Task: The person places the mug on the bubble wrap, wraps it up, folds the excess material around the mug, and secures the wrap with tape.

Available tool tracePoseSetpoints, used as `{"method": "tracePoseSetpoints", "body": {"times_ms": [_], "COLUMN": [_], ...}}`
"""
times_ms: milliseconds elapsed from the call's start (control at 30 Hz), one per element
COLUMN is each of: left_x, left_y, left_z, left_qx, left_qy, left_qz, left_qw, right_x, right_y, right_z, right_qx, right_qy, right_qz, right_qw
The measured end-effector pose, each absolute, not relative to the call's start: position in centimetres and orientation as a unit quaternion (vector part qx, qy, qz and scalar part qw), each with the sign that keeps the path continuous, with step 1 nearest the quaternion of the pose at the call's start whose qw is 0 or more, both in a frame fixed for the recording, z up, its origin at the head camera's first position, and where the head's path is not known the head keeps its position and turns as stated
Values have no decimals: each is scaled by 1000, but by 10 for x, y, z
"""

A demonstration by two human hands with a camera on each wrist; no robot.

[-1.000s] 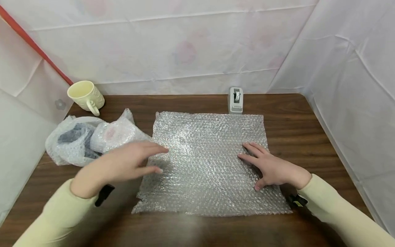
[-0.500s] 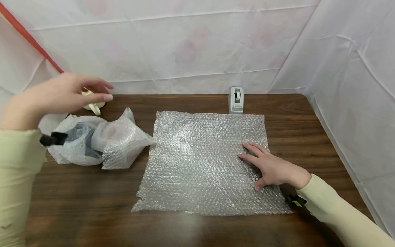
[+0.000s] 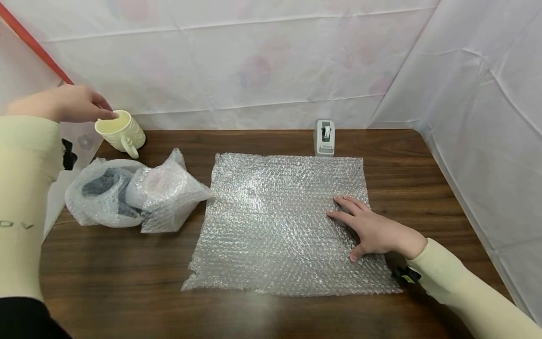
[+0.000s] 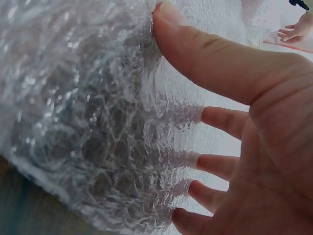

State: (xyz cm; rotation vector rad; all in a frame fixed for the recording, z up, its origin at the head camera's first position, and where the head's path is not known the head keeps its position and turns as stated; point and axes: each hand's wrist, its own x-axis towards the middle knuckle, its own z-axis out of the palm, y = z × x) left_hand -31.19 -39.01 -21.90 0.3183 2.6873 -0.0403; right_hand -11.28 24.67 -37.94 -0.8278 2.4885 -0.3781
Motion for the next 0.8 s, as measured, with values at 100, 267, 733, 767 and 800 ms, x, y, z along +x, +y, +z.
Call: {"method": "tracePoseSetpoints", "body": {"times_ms": [100,267,733,767,800], "left_x": [-316,-319,-302,-302,-302], "left_y": [-394,-401,-412,-412,-412], "left_z": [-227,-245,-282,-284,-285], "left_qx": [99,85,-1,-5,-4], "left_qy": [972,974,984,985,986], "left_qz": [-3,15,35,34,29], "left_qw": [215,209,176,169,162], "right_x": [-113,-112,-113,-113,-113], "right_y": [247,246,245,244,243], "right_z": [-381,-383,-380,-381,-381], "right_qx": [-305,-308,-307,-308,-308], "right_qy": [909,906,905,904,904], "right_qz": [-142,-151,-153,-153,-154], "right_qw": [246,248,252,252,252]}}
